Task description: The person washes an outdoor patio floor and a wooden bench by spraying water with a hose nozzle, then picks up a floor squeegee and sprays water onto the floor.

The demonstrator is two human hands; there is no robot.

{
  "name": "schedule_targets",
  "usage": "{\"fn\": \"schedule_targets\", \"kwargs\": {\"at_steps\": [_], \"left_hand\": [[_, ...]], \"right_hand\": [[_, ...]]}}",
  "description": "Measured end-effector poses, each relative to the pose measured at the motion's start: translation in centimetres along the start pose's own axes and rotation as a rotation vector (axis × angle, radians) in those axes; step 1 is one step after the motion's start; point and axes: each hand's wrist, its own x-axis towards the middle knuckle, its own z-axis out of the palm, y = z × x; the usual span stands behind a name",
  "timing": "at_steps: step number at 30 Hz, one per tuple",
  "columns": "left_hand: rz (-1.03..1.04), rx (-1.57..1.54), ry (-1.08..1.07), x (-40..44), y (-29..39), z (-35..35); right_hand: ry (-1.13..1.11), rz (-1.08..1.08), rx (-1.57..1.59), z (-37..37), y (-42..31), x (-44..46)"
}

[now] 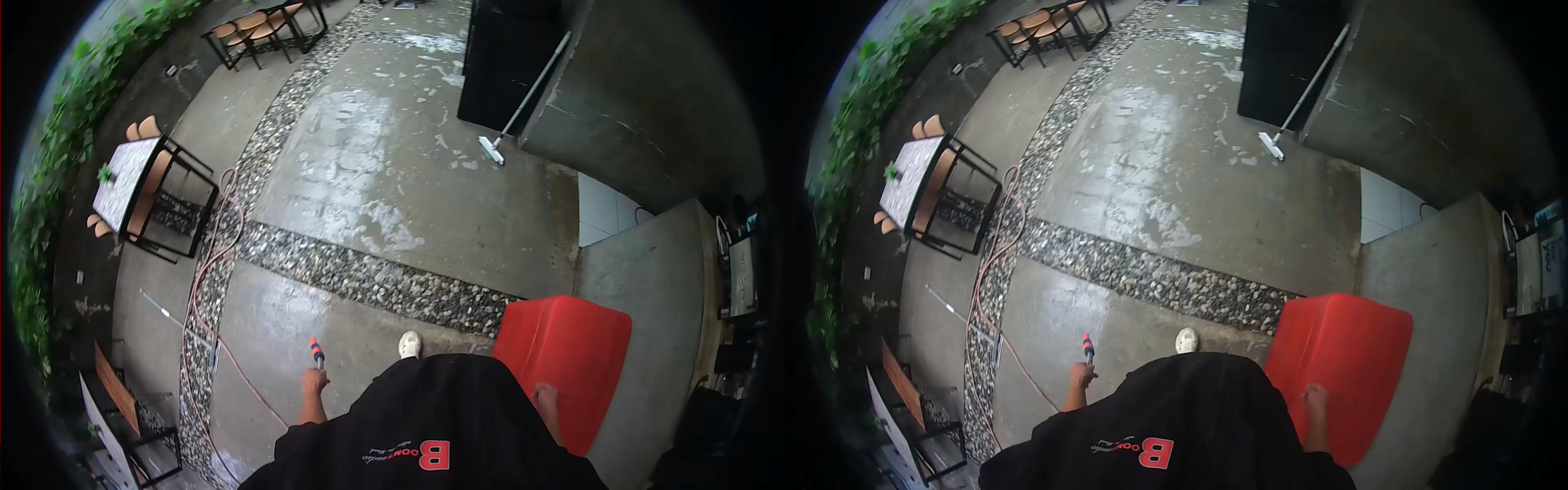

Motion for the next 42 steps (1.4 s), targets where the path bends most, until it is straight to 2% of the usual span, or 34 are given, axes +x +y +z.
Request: {"fn": "schedule_targets", "kwargs": {"at_steps": [1,3,5,7,9,12,13,17,19,21,22,23,25,27,29,33,35,36,39,42], "left_hand": [[0.087,-0.010,0.005,0.7,4.6,-0.9],[0.074,0.004,-0.003,1.7,13.6,-3.3],[0.061,0.018,-0.012,4.1,21.5,-4.2],[0.180,0.113,0.023,5.8,27.3,-4.8],[0.147,-0.038,0.052,4.8,34.0,-5.7],[0.166,-0.033,0.137,6.3,40.4,-3.7],[0.161,-0.002,0.234,4.6,43.8,-4.1],[0.133,0.008,0.163,2.5,54.2,-6.2],[0.132,-0.002,0.131,2.8,58.2,-6.7],[0.149,-0.014,0.140,4.6,62.1,-7.6],[0.085,-0.038,0.133,5.3,64.5,-8.4],[0.110,-0.017,0.118,6.9,66.3,-8.9],[0.071,0.001,0.026,10.8,69.9,-9.4],[0.066,-0.093,0.025,12.9,73.1,-9.7],[0.062,-0.001,0.134,11.1,77.5,-11.7],[0.037,0.046,0.095,10.3,82.8,-13.7],[0.024,0.037,0.110,10.3,84.0,-13.9],[0.018,0.029,0.145,10.1,84.4,-13.4],[-0.164,-0.104,0.222,7.1,86.5,-12.0],[-0.243,-0.112,0.319,3.6,87.5,-8.8]], "right_hand": [[0.015,0.007,0.012,-0.8,-0.1,0.8],[0.177,0.207,0.162,-2.0,-1.5,2.5],[0.232,0.252,0.248,-3.8,-4.8,4.5],[0.268,0.294,0.300,-5.5,-8.6,8.2],[0.282,0.277,0.334,-7.6,-13.7,13.2],[0.198,0.242,0.236,-10.5,-24.6,24.2],[0.143,0.161,0.152,-11.5,-28.5,28.0],[0.079,-0.311,-0.030,-11.6,-46.7,44.6],[0.080,-0.301,-0.136,-9.0,-59.1,46.2],[0.034,-0.520,-0.368,-6.8,-68.1,49.6],[0.041,-0.764,-0.459,-5.8,-71.3,51.8],[0.061,-0.995,-0.553,-5.5,-74.1,53.7],[0.149,-1.057,-0.630,-3.9,-80.6,53.3],[0.164,-1.008,-0.749,-3.1,-86.5,52.9],[0.144,-0.944,-0.839,-2.5,-90.8,53.7],[0.255,-1.127,-1.018,-2.6,-99.5,58.5],[0.397,-1.307,-1.285,-2.3,-104.5,62.0],[0.419,-1.322,-1.410,-2.0,-106.8,63.8],[0.561,-1.466,-1.802,-0.2,-113.0,70.5],[0.451,-1.502,-2.167,0.7,-115.2,76.6]]}}
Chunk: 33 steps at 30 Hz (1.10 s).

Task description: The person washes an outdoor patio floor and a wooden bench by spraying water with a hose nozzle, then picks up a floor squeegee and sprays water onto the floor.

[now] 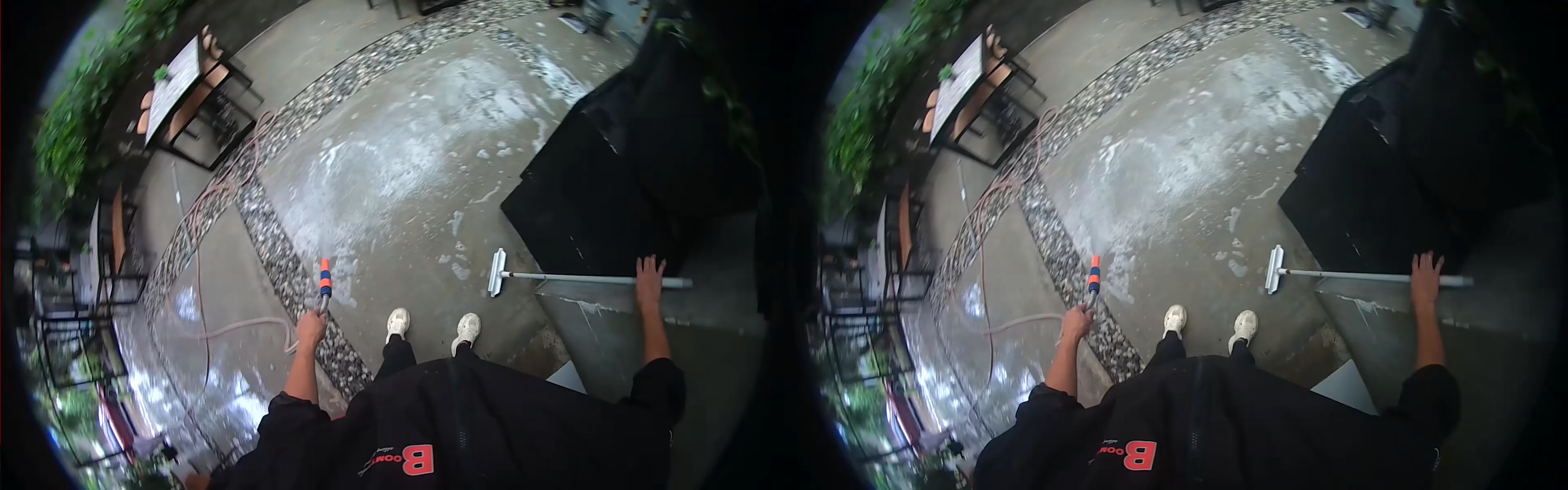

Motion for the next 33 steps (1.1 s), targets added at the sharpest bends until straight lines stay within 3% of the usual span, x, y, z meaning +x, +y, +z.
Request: {"fn": "schedule_targets", "kwargs": {"at_steps": [1,5,9,11,12,13,15,22,25,27,29,31,32,33], "left_hand": [[-0.039,-0.003,-0.008,-1.7,0.0,0.3],[-0.126,-0.067,-0.114,-5.8,1.4,1.2],[-0.186,-0.089,-0.061,-7.9,2.6,2.7],[-0.215,-0.117,-0.054,-8.6,2.6,3.2],[-0.184,-0.106,-0.050,-8.9,2.9,3.0],[-0.187,-0.104,-0.050,-9.2,3.2,2.6],[-0.203,-0.086,-0.048,-9.6,3.9,2.3],[-0.148,-0.133,0.064,-10.2,3.2,3.5],[-0.172,-0.119,0.061,-10.8,3.3,3.8],[-0.175,-0.114,0.082,-11.3,3.3,4.0],[-0.187,-0.118,0.110,-11.8,3.1,4.0],[-0.214,-0.167,0.061,-12.1,3.1,3.8],[-0.228,-0.173,0.061,-12.1,2.8,4.0],[-0.227,-0.177,0.064,-12.1,2.4,4.3]], "right_hand": [[-0.042,-0.083,-0.059,0.8,0.3,0.5],[-0.480,-0.056,0.368,2.9,-0.1,1.7],[-0.413,-0.190,0.392,1.5,1.0,-0.4],[0.229,-0.277,0.193,1.5,1.9,-1.0],[0.422,-0.255,0.147,3.8,2.2,-0.3],[0.422,-0.257,0.149,4.3,1.9,0.0],[0.011,-0.260,0.056,5.2,1.8,0.4],[0.120,-0.244,0.109,4.3,1.8,-1.0],[-0.045,-0.264,0.218,1.3,0.8,-2.8],[-0.218,-0.276,0.508,0.0,-0.3,-5.3],[-0.207,-0.205,0.654,-0.6,-0.6,-8.9],[-0.083,-0.244,0.504,2.6,-2.5,-12.7],[-0.130,-0.333,0.526,3.9,-3.3,-14.9],[-0.326,-0.419,0.663,4.4,-3.8,-17.0]]}}
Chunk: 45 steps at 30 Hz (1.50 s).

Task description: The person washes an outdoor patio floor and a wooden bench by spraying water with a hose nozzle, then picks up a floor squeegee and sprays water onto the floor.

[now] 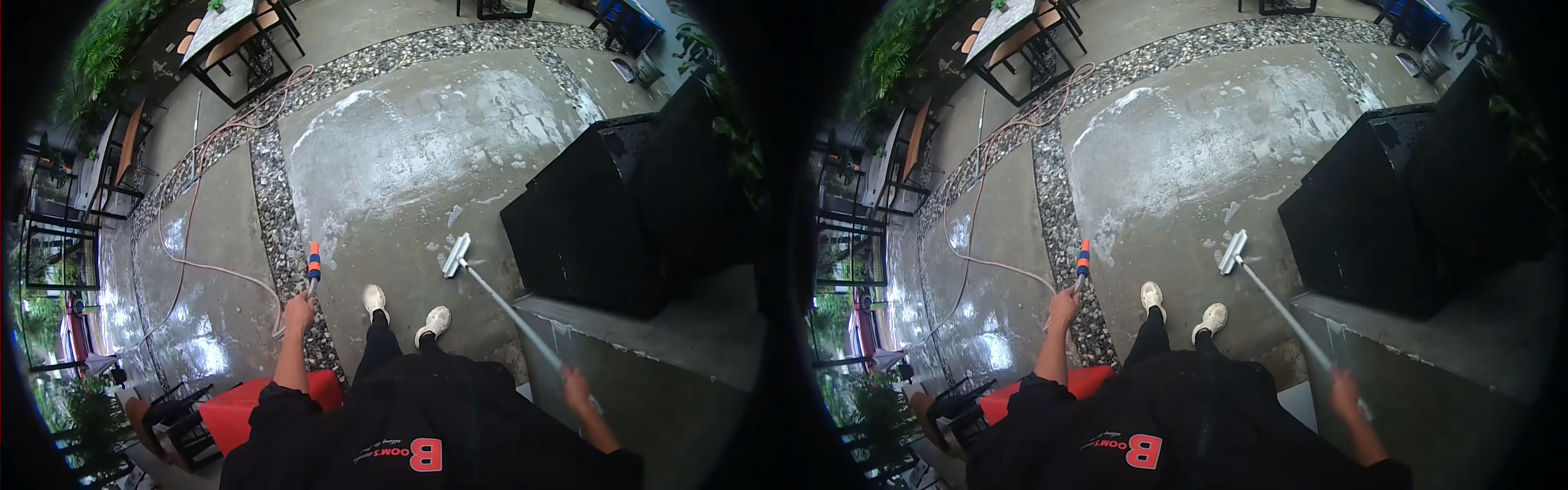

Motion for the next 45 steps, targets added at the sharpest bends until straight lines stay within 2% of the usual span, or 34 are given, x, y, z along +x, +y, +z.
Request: {"fn": "schedule_targets", "kwargs": {"at_steps": [2,5,7,10,13,17,21,23,24,25,27,28,30,32,35,36,37,38,39,40,42,45], "left_hand": [[0.002,-0.003,-0.002,0.1,-0.3,0.1],[-0.025,0.034,-0.016,0.7,-0.6,-0.5],[-0.023,0.031,-0.035,1.6,-1.1,-0.6],[-0.022,0.028,0.000,3.5,-1.7,-1.0],[-0.054,-0.046,0.029,5.5,-2.2,-1.9],[-0.049,-0.114,0.027,8.1,-3.4,-4.1],[-0.024,-0.160,0.044,10.4,-6.1,-5.5],[-0.041,-0.160,0.051,12.3,-7.4,-6.2],[-0.040,-0.151,0.030,12.8,-8.2,-6.3],[-0.023,-0.166,0.064,13.2,-8.8,-7.0],[-0.070,-0.156,0.037,14.9,-10.1,-8.6],[-0.096,-0.158,0.018,15.5,-10.7,-9.0],[-0.094,-0.207,0.044,17.1,-12.6,-8.9],[-0.094,-0.227,0.053,18.0,-14.0,-9.2],[-0.054,-0.266,0.026,19.5,-15.4,-8.4],[-0.012,-0.282,0.043,20.2,-15.7,-8.2],[-0.052,-0.281,-0.020,19.9,-14.8,-10.1],[-0.052,-0.295,-0.002,20.1,-14.6,-10.9],[-0.052,-0.306,-0.004,20.2,-14.3,-11.5],[-0.054,-0.318,-0.005,20.5,-14.3,-11.9],[-0.070,-0.363,0.050,21.3,-14.8,-12.4],[-0.131,-0.424,0.044,21.9,-15.3,-13.0]], "right_hand": [[-0.175,0.006,0.529,4.2,-1.2,-2.5],[-0.236,0.055,0.520,5.9,-3.6,-4.4],[-0.263,0.247,0.341,4.0,-5.3,-6.3],[-0.164,0.186,0.356,3.5,-5.2,-7.8],[-0.215,0.189,0.432,3.1,-7.1,-5.7],[-0.184,0.133,0.342,0.4,-15.7,3.4],[-0.038,-0.016,0.314,-4.4,-26.4,19.2],[0.167,-0.225,0.251,-5.2,-31.8,29.9],[0.241,-0.279,0.356,-7.0,-35.2,35.2],[0.225,-0.277,0.271,-8.2,-37.9,40.9],[0.160,-0.143,0.397,-15.8,-44.5,45.3],[0.119,-0.082,0.413,-17.2,-45.7,46.2],[0.314,-0.301,0.328,-16.3,-44.3,42.5],[0.298,-0.238,0.171,-16.2,-42.4,34.7],[0.194,-0.229,0.338,-14.5,-38.9,23.9],[0.104,-0.127,0.340,-15.4,-38.6,20.4],[0.140,-0.149,0.415,-14.5,-37.3,18.0],[0.055,-0.015,0.508,-12.5,-35.3,16.4],[-0.020,-0.057,0.699,-8.5,-31.6,15.8],[-0.056,-0.045,0.679,-8.0,-30.6,15.0],[-0.053,-0.002,0.382,-10.7,-32.3,13.4],[-0.053,-0.019,0.137,-12.8,-33.9,13.9]]}}
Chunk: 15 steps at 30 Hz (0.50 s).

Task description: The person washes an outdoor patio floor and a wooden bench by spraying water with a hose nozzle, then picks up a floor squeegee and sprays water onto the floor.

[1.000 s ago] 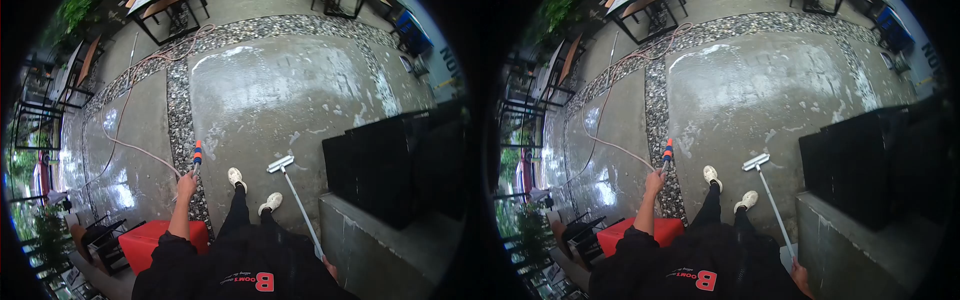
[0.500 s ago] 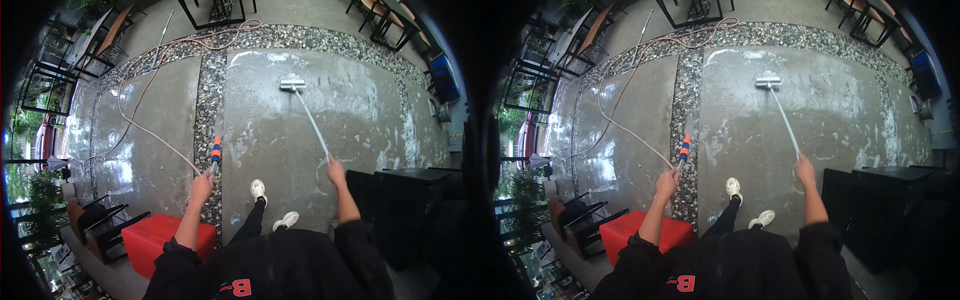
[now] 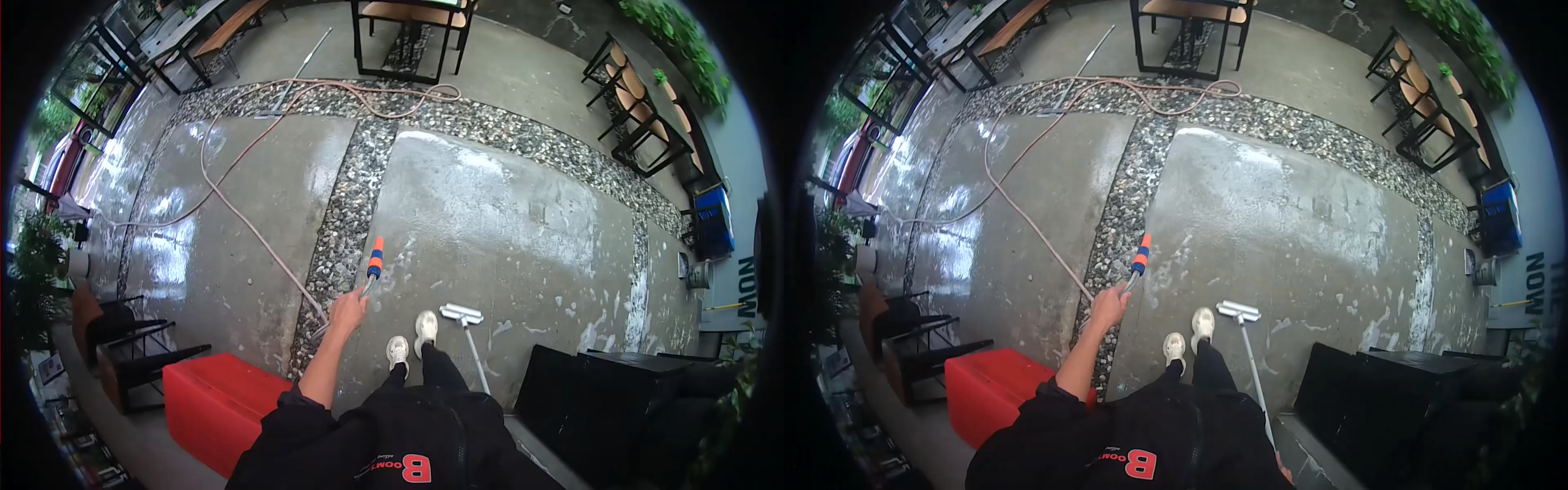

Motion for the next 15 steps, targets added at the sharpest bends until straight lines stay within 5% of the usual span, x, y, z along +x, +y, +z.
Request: {"fn": "schedule_targets", "kwargs": {"at_steps": [7,9,15], "left_hand": [[-0.038,-0.014,0.064,3.8,1.1,-1.7],[0.004,-0.009,0.091,5.2,1.5,-1.9],[-0.114,0.022,-0.001,9.3,2.9,-3.8]], "right_hand": [[0.106,-0.212,-0.278,-3.1,-5.1,9.3],[-0.002,-0.101,-0.168,-6.4,-10.1,15.1],[0.194,-0.386,-0.210,-10.7,-21.2,37.7]]}}
